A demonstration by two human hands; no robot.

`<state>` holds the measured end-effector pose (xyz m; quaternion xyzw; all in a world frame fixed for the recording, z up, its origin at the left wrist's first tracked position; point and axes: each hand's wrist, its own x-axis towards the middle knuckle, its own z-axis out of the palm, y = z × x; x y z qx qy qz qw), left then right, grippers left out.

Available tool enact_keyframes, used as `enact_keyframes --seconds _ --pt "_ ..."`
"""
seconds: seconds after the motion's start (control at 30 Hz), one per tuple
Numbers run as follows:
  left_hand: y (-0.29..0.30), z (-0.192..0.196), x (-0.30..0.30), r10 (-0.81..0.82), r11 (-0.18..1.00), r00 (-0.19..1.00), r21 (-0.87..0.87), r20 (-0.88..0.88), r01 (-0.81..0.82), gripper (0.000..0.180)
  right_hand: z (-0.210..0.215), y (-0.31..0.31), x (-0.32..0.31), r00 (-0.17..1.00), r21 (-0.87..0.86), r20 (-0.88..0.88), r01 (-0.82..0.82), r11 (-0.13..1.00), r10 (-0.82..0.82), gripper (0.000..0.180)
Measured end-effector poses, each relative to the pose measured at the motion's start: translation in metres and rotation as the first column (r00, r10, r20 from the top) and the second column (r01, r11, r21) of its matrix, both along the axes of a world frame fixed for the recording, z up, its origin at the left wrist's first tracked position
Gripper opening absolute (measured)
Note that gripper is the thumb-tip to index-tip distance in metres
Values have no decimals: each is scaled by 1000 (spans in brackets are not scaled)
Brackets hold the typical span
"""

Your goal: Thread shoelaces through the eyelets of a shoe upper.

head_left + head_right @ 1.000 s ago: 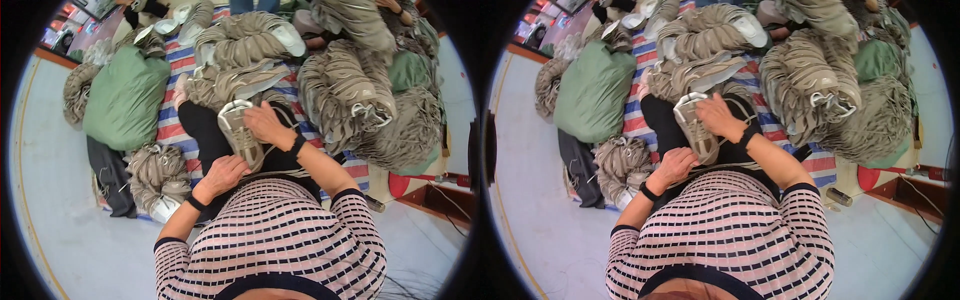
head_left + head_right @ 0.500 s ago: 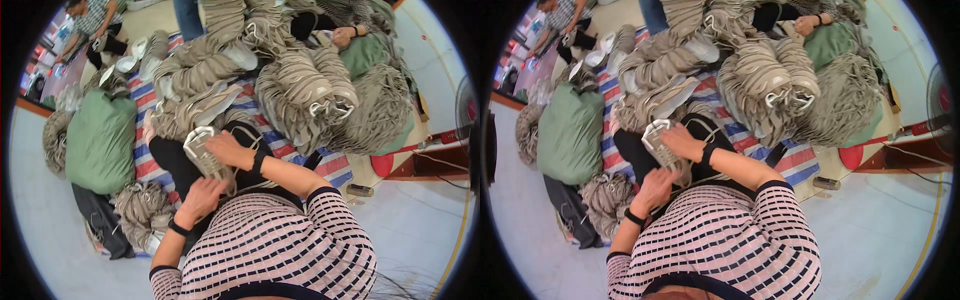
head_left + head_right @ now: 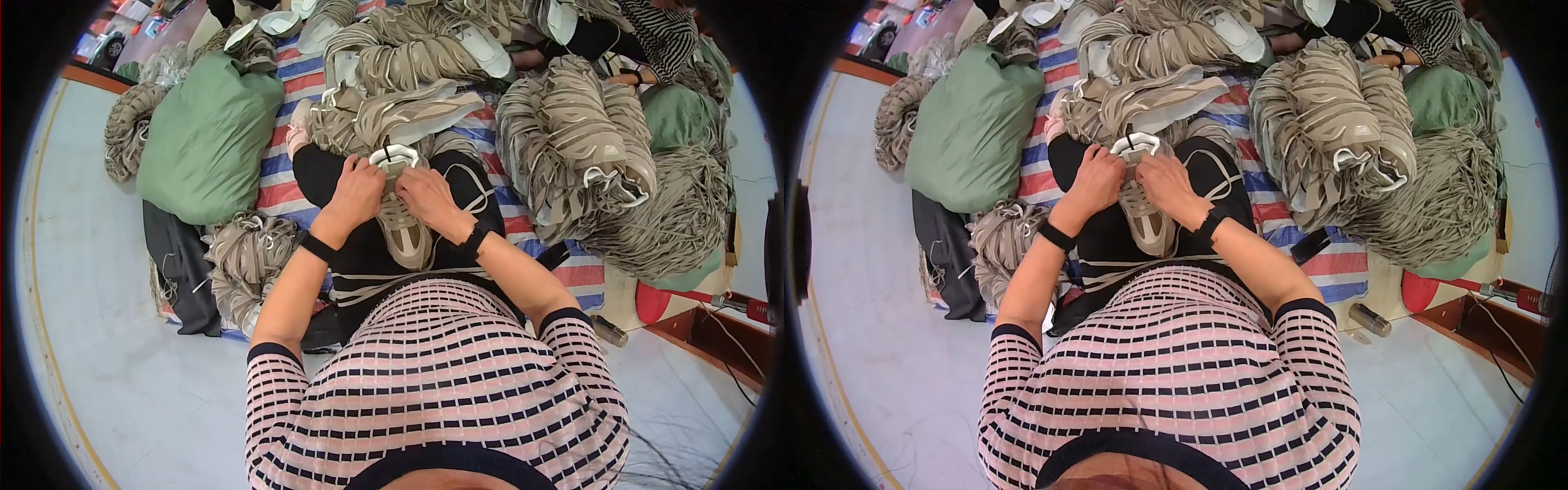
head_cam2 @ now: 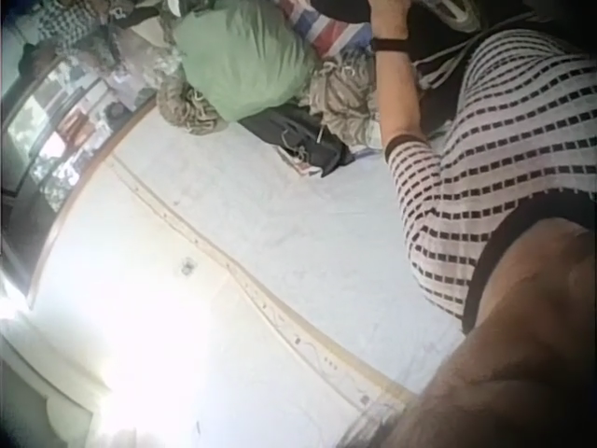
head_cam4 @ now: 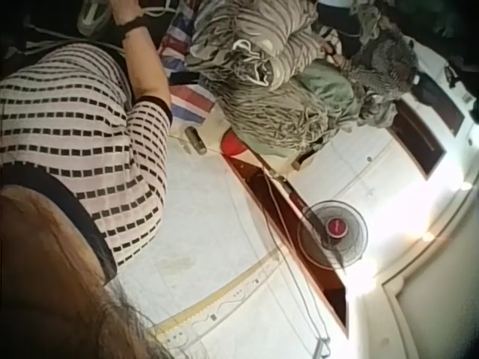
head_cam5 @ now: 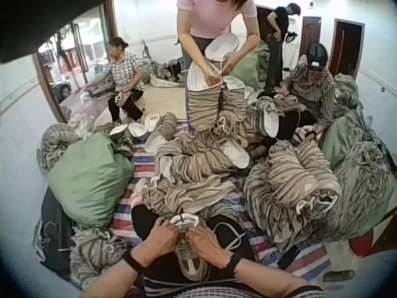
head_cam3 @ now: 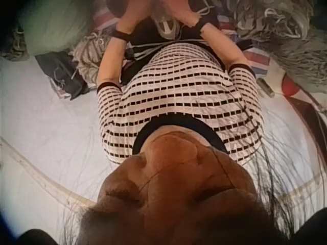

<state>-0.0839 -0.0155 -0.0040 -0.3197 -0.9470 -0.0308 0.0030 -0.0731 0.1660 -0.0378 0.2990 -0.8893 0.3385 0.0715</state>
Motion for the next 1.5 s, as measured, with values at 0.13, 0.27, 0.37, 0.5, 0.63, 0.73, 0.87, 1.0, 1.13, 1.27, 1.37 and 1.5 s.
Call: enact_keyframes --seconds 0.13,0.27,0.37,0.5,0.63,0.73,0.87,1.0,1.13,1.27,1.37,1.5 --pt "0 4 -2 -25 999 999 -43 35 26 18 10 6 -1 1000 18 7 -30 999 30 4" --pt "0 -1 -2 -55 998 996 31 67 53 18 9 5 -3 1000 138 -12 -17 990 19 9" --pt "0 -6 -3 -128 988 992 86 23 125 18 -2 2 -6 998 21 66 -14 1000 13 11" --pt "-4 4 1 -268 960 963 74 -21 269 19 -1 5 -5 978 -124 195 -51 991 75 17" --pt "-29 15 18 -277 953 955 99 -104 287 20 8 11 1 954 -197 245 -127 972 175 32" --pt "-90 16 40 62 985 980 171 -189 -30 25 12 11 7 972 -141 190 -114 983 140 41" --pt "-219 23 95 456 886 765 154 -455 -437 23 11 8 14 988 -116 126 -73 991 88 34" --pt "-308 29 192 759 534 472 14 -448 -845 15 22 -1 25 991 -56 -118 -77 995 70 18" --pt "-320 16 243 860 362 280 125 -426 -924 10 42 1 44 935 -2 -238 -272 962 264 11" --pt "-311 -16 255 925 243 214 54 -314 -969 16 62 6 65 829 -92 -136 -556 826 542 7" --pt "-304 -41 243 968 206 198 40 -155 -978 20 81 26 71 777 -151 64 -613 775 627 9" --pt "-297 -73 226 970 238 240 67 29 -969 26 116 78 68 763 -333 230 -522 785 605 13"
